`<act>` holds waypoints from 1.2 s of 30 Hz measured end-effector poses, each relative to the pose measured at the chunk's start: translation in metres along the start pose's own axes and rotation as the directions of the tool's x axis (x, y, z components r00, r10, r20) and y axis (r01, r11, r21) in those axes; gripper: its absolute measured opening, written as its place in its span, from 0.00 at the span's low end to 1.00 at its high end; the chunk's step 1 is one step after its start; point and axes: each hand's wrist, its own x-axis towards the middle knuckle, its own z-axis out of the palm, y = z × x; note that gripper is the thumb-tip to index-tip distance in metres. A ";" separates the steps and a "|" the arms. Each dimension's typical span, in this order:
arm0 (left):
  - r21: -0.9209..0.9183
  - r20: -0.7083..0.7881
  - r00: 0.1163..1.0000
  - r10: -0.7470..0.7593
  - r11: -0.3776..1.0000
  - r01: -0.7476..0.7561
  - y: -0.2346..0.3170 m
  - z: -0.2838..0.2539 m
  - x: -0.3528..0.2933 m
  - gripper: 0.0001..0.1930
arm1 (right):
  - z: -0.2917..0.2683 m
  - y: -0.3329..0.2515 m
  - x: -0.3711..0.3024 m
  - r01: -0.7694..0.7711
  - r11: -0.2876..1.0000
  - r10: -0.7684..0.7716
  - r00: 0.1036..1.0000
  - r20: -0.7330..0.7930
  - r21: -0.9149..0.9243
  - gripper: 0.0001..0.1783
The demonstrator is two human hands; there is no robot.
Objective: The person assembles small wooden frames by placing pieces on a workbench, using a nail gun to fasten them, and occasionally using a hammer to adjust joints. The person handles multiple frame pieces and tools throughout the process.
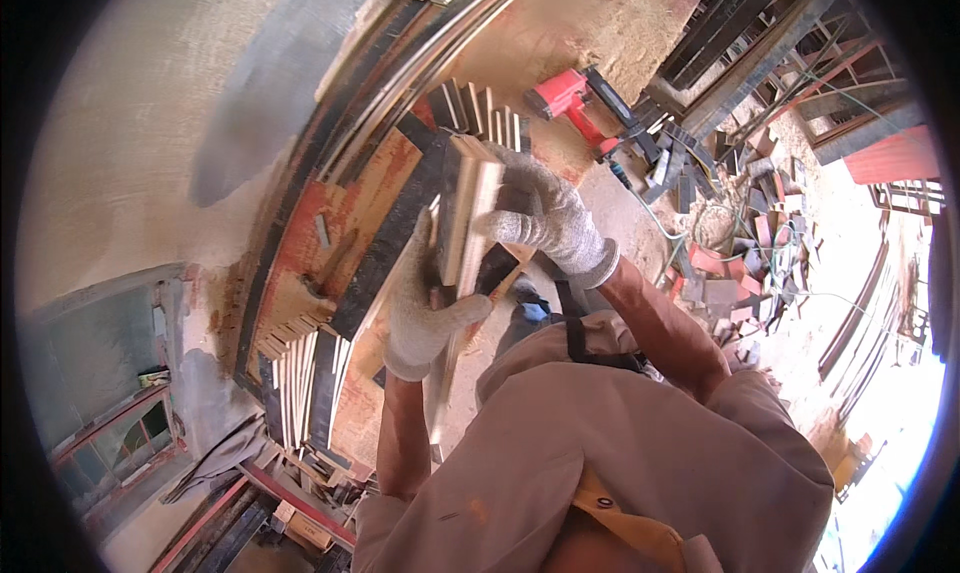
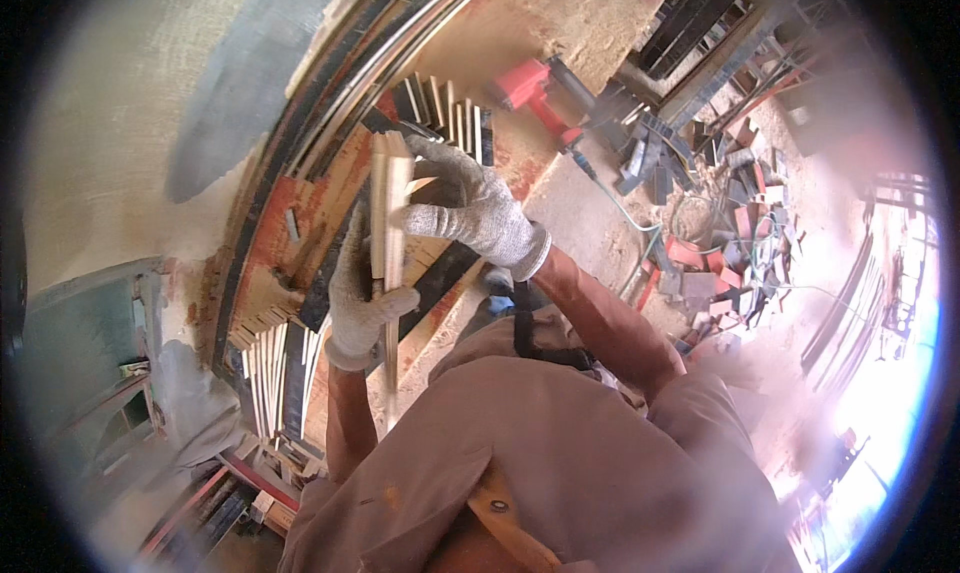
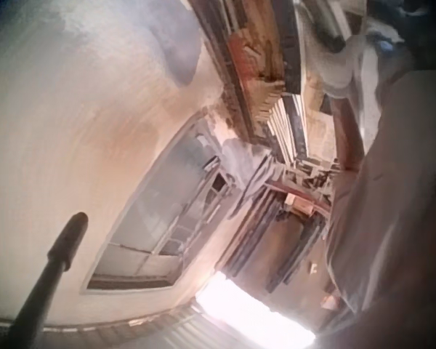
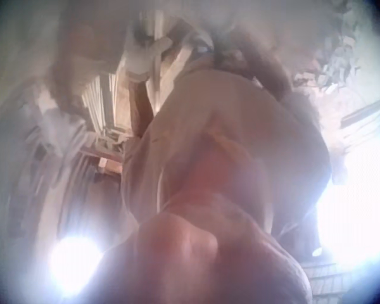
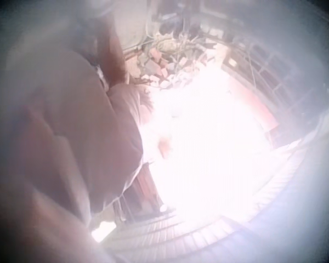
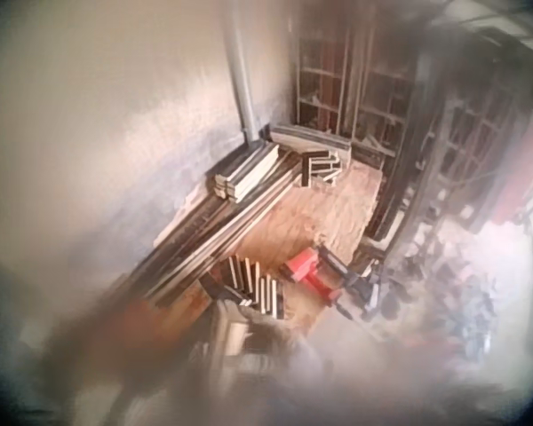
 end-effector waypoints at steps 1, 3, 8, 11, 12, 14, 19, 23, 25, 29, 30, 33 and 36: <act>-0.103 0.116 0.992 -0.042 0.993 0.054 -0.001 -0.013 0.003 0.55 | 0.005 0.002 0.001 0.028 1.000 -0.028 1.000 -0.010 -0.011 0.46; -0.394 0.328 0.941 -0.085 0.893 0.218 -0.003 -0.024 0.000 0.55 | 0.012 0.003 0.001 0.108 0.982 -0.115 0.993 -0.035 -0.153 0.44; -0.617 0.424 0.906 0.016 0.737 0.276 -0.014 -0.037 -0.006 0.54 | 0.038 -0.026 -0.007 0.086 0.995 -0.087 0.996 -0.022 -0.050 0.37; -0.624 0.492 0.869 0.044 0.715 0.316 -0.003 -0.027 -0.006 0.54 | 0.052 -0.042 -0.012 0.068 0.994 -0.077 0.991 -0.107 -0.084 0.26; -0.630 0.482 0.875 0.041 0.710 0.314 -0.002 -0.023 -0.008 0.55 | 0.054 -0.047 -0.013 0.035 0.991 -0.050 0.992 -0.115 -0.127 0.25; -0.645 0.458 0.888 0.035 0.701 0.305 -0.001 -0.017 -0.012 0.55 | 0.056 -0.053 -0.012 -0.033 0.977 0.005 0.991 -0.131 -0.212 0.22; -0.369 0.428 0.904 -0.020 0.909 0.195 0.017 -0.026 -0.015 0.54 | 0.052 -0.046 -0.018 0.030 0.995 -0.043 0.990 -0.135 -0.094 0.23; -0.128 0.264 0.961 0.079 0.991 -0.046 0.032 -0.023 -0.033 0.57 | 0.036 -0.040 -0.026 0.081 0.991 -0.081 0.997 -0.003 0.109 0.25; 0.027 0.209 0.936 0.282 0.955 -0.294 0.031 -0.008 -0.040 0.54 | 0.017 -0.029 -0.033 0.123 0.960 -0.138 0.990 0.044 0.250 0.27; 0.502 0.285 0.849 0.445 0.686 -0.528 0.048 0.009 -0.039 0.47 | -0.038 0.015 -0.047 0.099 0.958 -0.100 0.995 -0.011 0.268 0.32; 0.552 0.286 0.850 0.443 0.649 -0.524 0.047 0.012 -0.041 0.47 | -0.049 0.026 -0.049 0.058 0.983 -0.047 0.997 -0.066 0.172 0.34; 0.617 0.291 0.853 0.433 0.597 -0.513 0.054 0.015 -0.047 0.45 | -0.067 0.040 -0.044 0.045 0.988 -0.061 0.993 0.105 0.145 0.31; 0.655 0.280 0.859 0.428 0.569 -0.497 0.055 0.018 -0.049 0.44 | -0.084 0.056 -0.040 0.032 0.999 -0.031 0.993 0.116 -0.008 0.31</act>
